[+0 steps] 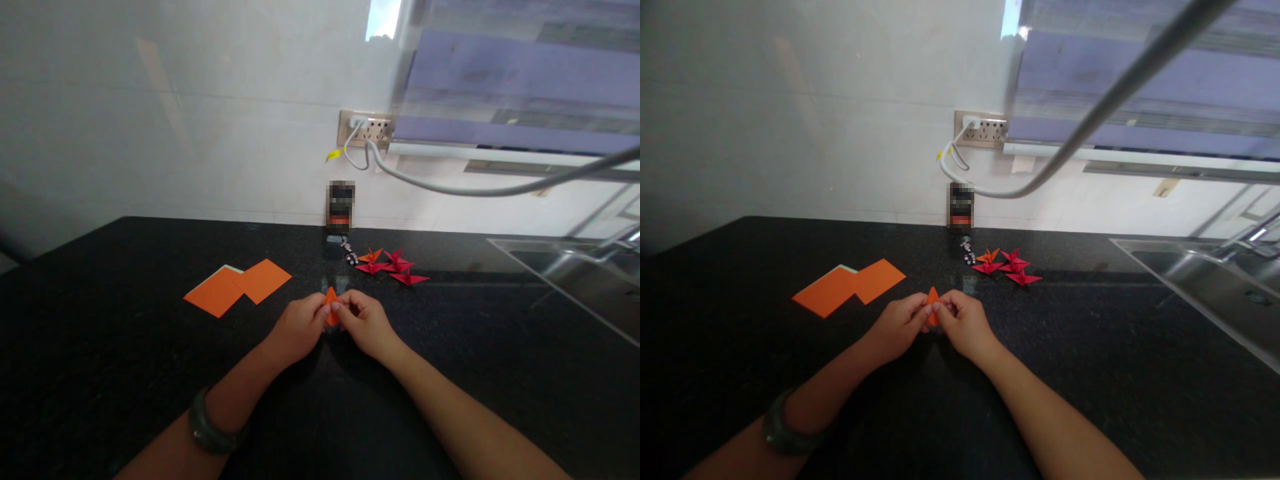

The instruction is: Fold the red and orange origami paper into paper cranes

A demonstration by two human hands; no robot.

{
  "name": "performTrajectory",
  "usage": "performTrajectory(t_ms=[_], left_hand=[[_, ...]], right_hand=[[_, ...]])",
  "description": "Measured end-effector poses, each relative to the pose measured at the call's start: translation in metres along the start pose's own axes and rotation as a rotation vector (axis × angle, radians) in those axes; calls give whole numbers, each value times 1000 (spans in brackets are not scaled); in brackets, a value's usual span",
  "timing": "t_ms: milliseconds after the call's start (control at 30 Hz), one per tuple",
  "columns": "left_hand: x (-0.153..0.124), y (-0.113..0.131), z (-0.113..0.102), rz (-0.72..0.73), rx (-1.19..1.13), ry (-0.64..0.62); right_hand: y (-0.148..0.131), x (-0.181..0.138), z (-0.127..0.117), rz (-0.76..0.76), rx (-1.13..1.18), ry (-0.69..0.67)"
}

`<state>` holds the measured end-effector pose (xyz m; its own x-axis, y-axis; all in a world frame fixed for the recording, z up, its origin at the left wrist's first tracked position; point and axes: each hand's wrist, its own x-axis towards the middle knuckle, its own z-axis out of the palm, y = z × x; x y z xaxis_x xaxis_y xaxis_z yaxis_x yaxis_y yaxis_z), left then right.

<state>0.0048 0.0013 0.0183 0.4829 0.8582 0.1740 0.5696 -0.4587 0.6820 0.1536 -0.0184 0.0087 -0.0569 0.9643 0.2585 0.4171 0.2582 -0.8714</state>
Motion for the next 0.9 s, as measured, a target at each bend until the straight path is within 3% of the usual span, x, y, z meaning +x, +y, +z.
performTrajectory(t_ms=[333, 600, 800, 900], left_hand=[[0, -3, -1, 47, -21, 3], [2, -2, -3, 79, -93, 30], [1, -6, 0, 35, -126, 23], [1, -5, -1, -2, -91, 43]], right_hand=[[-6, -1, -5, -126, -65, -69], [0, 1, -2, -58, 63, -44], [0, 1, -2, -67, 99, -147], [-1, 0, -2, -72, 80, -133]])
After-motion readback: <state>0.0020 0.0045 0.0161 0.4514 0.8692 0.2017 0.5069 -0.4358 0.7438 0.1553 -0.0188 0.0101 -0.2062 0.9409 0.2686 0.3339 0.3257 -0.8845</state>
